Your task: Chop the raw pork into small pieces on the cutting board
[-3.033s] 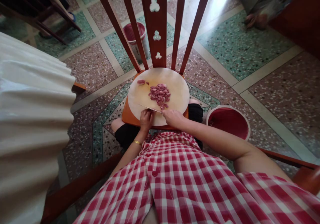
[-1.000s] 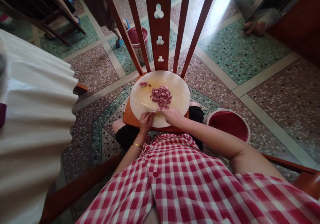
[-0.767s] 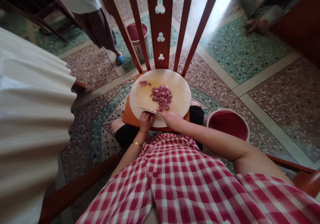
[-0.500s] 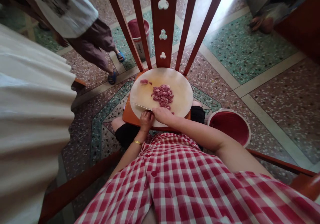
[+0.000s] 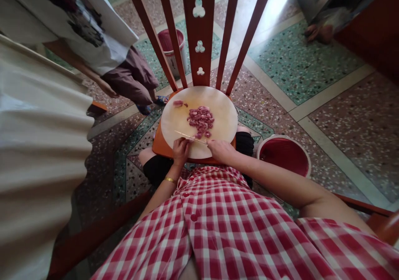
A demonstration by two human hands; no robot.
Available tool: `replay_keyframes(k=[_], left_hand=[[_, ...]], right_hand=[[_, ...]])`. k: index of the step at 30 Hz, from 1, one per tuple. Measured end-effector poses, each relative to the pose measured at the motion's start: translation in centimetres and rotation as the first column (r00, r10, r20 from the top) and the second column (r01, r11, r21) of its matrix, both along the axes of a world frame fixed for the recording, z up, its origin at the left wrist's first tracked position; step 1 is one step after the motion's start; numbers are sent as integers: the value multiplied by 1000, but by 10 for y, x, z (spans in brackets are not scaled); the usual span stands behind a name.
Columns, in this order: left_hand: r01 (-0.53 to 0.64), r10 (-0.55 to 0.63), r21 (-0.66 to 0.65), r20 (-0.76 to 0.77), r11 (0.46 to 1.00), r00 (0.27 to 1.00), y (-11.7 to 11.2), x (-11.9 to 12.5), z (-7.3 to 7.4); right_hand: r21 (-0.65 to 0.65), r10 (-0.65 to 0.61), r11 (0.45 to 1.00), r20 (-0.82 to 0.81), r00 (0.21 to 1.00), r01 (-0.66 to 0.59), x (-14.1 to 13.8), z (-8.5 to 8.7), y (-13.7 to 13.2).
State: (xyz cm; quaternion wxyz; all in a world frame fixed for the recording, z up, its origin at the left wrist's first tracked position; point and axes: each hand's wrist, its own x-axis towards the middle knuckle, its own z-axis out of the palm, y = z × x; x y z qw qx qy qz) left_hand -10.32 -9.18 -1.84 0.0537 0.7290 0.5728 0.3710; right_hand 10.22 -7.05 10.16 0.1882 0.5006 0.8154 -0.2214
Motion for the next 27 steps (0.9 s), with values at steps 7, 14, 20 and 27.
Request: replay_keyframes(k=[7, 14, 20, 27], left_hand=[[44, -43, 3, -44, 999, 998, -1, 1, -4], [3, -5, -43, -48, 999, 999, 0, 3, -4], [2, -5, -75, -42, 997, 999, -1, 5, -5], [7, -9, -75, -35, 997, 999, -6, 2, 3]], right_hand=[[-12, 51, 999, -55, 997, -52, -27, -8, 7], [34, 82, 996, -128, 988, -78, -63, -16, 28], [-4, 58, 998, -44, 997, -58, -14, -22, 3], [41, 82, 996, -88, 993, -78, -48, -21, 19]])
